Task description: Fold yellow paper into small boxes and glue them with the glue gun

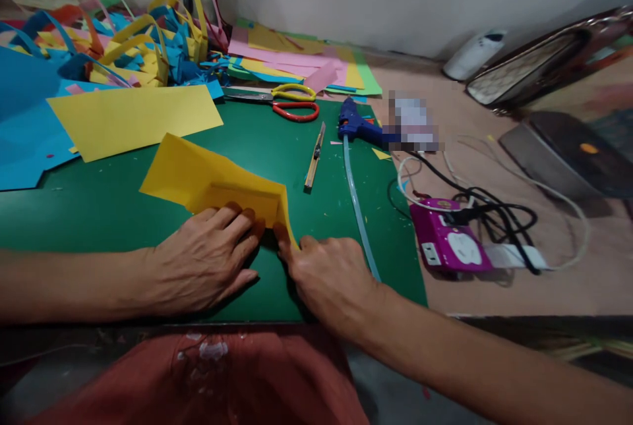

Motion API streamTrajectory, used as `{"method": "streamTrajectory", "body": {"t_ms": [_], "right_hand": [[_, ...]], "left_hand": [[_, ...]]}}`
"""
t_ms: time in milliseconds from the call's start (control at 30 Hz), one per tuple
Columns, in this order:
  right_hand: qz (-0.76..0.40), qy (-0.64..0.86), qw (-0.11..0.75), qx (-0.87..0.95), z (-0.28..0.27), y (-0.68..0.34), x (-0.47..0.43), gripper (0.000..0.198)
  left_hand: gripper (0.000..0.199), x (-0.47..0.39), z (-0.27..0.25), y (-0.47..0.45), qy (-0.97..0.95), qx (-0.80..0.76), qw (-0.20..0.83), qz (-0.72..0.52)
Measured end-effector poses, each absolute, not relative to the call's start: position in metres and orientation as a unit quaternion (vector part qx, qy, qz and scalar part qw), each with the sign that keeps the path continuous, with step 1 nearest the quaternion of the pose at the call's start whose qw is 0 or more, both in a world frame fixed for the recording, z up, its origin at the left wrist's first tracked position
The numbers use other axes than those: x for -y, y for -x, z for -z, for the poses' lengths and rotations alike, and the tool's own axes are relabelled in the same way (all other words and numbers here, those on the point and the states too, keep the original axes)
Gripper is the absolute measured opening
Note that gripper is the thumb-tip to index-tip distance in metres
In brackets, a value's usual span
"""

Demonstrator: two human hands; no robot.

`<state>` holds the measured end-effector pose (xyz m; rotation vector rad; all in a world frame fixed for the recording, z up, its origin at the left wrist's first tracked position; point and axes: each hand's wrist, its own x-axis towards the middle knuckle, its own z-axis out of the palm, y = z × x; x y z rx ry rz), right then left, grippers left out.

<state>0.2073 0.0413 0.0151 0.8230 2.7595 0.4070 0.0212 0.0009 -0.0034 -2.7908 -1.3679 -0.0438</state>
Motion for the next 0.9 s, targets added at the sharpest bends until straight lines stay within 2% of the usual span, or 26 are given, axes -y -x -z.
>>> {"method": "streamTrajectory", "body": {"t_ms": [233,467,900], "right_hand": [[-0.121,-0.258,0.017,-0.958,-0.014,-0.219,-0.036,0.029],[-0.102,-0.275,0.026,-0.956,-0.012,-0.219,-0.032,0.027],[-0.108,-0.291,-0.019,-0.95,-0.003,-0.222,-0.031,0.031]], "left_hand": [[0.051,-0.002,0.005,-0.022,0.891,0.453,0.004,0.023],[0.054,-0.003,0.004,-0.022,0.891,0.454,-0.015,0.018],[0.053,-0.002,0.007,-0.022,0.888,0.458,-0.004,0.043]]}}
